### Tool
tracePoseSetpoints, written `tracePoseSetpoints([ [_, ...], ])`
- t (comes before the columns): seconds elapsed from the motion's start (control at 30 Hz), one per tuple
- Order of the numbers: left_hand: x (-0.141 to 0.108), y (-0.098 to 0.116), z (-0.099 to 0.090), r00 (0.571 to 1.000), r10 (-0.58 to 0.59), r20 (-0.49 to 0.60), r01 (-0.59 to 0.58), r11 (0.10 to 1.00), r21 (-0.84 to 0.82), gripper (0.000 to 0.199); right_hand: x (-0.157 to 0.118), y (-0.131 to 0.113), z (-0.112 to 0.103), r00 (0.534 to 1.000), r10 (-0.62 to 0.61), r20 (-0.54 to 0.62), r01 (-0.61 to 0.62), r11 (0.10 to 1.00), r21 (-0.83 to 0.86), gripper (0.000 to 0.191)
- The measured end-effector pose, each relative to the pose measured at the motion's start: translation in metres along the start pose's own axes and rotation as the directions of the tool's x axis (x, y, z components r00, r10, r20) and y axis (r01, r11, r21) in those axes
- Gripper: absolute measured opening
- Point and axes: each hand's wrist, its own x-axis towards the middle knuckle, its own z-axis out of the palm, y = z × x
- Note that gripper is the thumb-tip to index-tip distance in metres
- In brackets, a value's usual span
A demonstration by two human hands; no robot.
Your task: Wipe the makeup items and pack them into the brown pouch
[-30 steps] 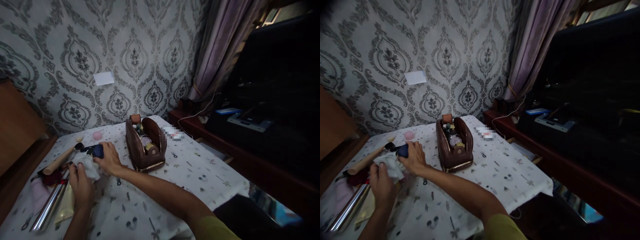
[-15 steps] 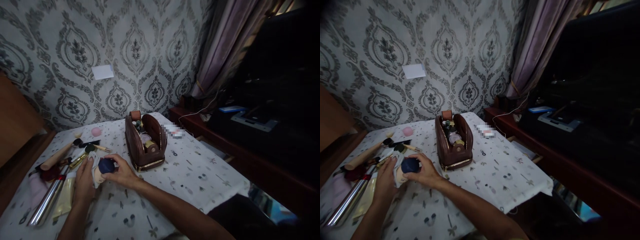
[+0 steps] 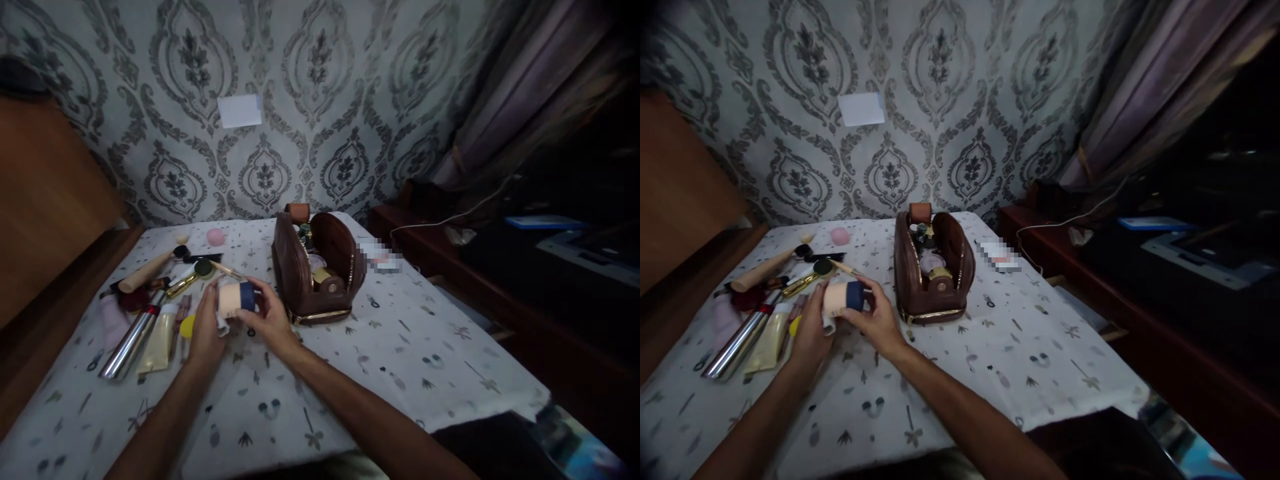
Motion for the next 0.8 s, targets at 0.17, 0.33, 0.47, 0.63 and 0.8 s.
tracePoseSetpoints([
  [0.17, -0.006, -0.003, -0.006, 0.981, 0.031, 0.191, -0.044, 0.997, 0.068, 0.054, 0.0, 0.0, 0.0, 0.996, -0.061, -0.06, 0.055, 0.995, -0.083, 0.064],
  [0.33, -0.003, 0.001, -0.014, 0.949, 0.215, 0.229, -0.268, 0.934, 0.235, 0.045, -0.004, -0.001, 0.004, 0.996, -0.045, -0.083, 0.039, 0.997, -0.069, 0.06],
  [0.47, -0.002, 0.003, -0.015, 0.912, 0.348, 0.219, -0.404, 0.857, 0.319, 0.035, -0.004, -0.001, 0.006, 0.988, -0.009, -0.151, 0.002, 0.999, -0.045, 0.06],
  [0.63, -0.006, 0.003, -0.013, 0.844, 0.459, 0.276, -0.53, 0.791, 0.305, 0.027, 0.001, -0.004, 0.004, 0.961, 0.087, -0.261, -0.06, 0.992, 0.112, 0.054],
  [0.8, -0.007, 0.002, -0.014, 0.819, 0.477, 0.32, -0.561, 0.783, 0.269, 0.022, 0.006, -0.006, -0.002, 0.935, 0.318, -0.156, -0.239, 0.892, 0.383, 0.05],
])
